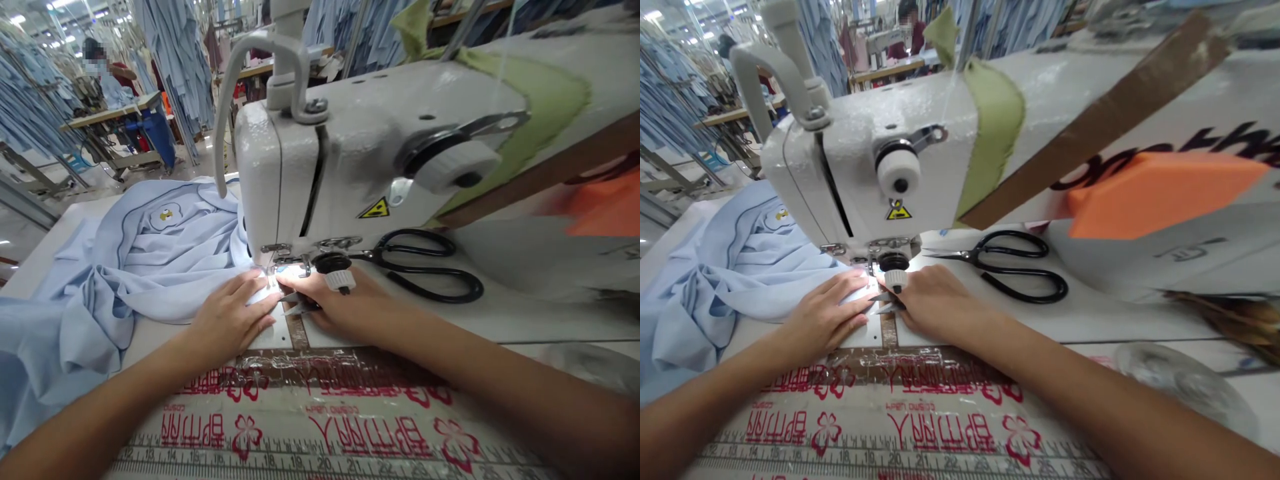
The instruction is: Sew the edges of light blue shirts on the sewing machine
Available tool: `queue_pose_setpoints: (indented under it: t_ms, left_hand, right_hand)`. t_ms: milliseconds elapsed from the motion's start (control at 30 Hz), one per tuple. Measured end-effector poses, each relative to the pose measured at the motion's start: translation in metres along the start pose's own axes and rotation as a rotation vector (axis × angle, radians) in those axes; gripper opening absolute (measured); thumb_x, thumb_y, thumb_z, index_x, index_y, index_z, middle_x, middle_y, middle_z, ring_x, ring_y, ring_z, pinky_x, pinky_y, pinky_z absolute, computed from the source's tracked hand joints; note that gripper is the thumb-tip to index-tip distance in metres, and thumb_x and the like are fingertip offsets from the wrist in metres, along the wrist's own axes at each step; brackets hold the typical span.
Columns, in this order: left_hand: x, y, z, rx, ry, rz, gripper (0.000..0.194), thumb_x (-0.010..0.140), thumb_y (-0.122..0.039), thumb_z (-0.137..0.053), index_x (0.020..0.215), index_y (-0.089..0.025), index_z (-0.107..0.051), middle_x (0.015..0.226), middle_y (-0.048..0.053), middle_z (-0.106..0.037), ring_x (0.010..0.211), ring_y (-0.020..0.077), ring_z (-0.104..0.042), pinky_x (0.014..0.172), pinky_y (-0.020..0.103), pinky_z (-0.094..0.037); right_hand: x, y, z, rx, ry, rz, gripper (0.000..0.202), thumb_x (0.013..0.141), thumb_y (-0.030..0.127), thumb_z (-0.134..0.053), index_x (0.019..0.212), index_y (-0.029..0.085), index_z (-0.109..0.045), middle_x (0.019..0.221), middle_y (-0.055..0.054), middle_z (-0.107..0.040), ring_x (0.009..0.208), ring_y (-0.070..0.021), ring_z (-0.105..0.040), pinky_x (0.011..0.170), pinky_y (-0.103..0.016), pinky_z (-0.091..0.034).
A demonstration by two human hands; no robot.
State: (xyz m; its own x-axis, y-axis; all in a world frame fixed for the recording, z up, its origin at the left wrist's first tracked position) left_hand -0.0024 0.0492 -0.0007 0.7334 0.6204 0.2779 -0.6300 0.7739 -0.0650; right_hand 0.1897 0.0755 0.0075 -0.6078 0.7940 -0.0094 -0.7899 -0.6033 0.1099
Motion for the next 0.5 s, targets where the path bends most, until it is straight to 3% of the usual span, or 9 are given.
queue_pose_setpoints:
  t_ms: [133, 267, 500]
  left_hand:
    - [0.0, 0.0046, -0.0011, 0.006, 0.004, 0.008, 0.03, 0.092, -0.03, -0.037, 0.114, -0.015, -0.053, 0.116, 0.01, -0.05, 0.118, 0.0233, -0.041, 0.1, 0.041, -0.041]
    - [-0.0006, 0.0067, -0.0017, 0.006, 0.015, -0.001, 0.031, 0.092, -0.03, -0.038, 0.116, -0.016, -0.052, 0.116, 0.01, -0.05, 0.118, 0.0227, -0.042, 0.099, 0.04, -0.042]
    - [-0.0008, 0.009, -0.0021, 0.019, 0.007, -0.005, 0.031, 0.092, -0.031, -0.039, 0.116, -0.017, -0.052, 0.115, 0.01, -0.05, 0.116, 0.0229, -0.043, 0.098, 0.04, -0.043]
  right_hand:
    - [0.0018, 0.0037, 0.0033, -0.121, 0.067, 0.033, 0.034, 0.077, 0.022, -0.041, 0.102, 0.019, -0.065, 0.079, -0.009, -0.066, 0.073, -0.0218, -0.061, 0.064, -0.034, -0.044]
    - [0.0023, 0.004, 0.0034, -0.117, 0.034, 0.063, 0.041, 0.076, 0.02, -0.041, 0.112, 0.022, -0.06, 0.078, -0.008, -0.066, 0.07, -0.0221, -0.061, 0.061, -0.035, -0.045]
    - [0.0025, 0.0055, 0.0052, -0.126, 0.036, 0.036, 0.038, 0.08, 0.02, -0.04, 0.112, 0.022, -0.06, 0.081, -0.009, -0.067, 0.072, -0.0229, -0.062, 0.063, -0.037, -0.045]
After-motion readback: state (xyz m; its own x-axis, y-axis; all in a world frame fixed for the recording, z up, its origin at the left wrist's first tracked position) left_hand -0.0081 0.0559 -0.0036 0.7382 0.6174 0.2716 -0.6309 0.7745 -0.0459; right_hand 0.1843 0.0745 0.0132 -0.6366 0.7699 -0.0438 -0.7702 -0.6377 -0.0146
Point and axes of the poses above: each hand's wrist, its own x-axis towards the middle knuckle, its own z-axis out of the back of the hand, y = z × x, the point moved 1 cm from there along x, towards the middle knuckle
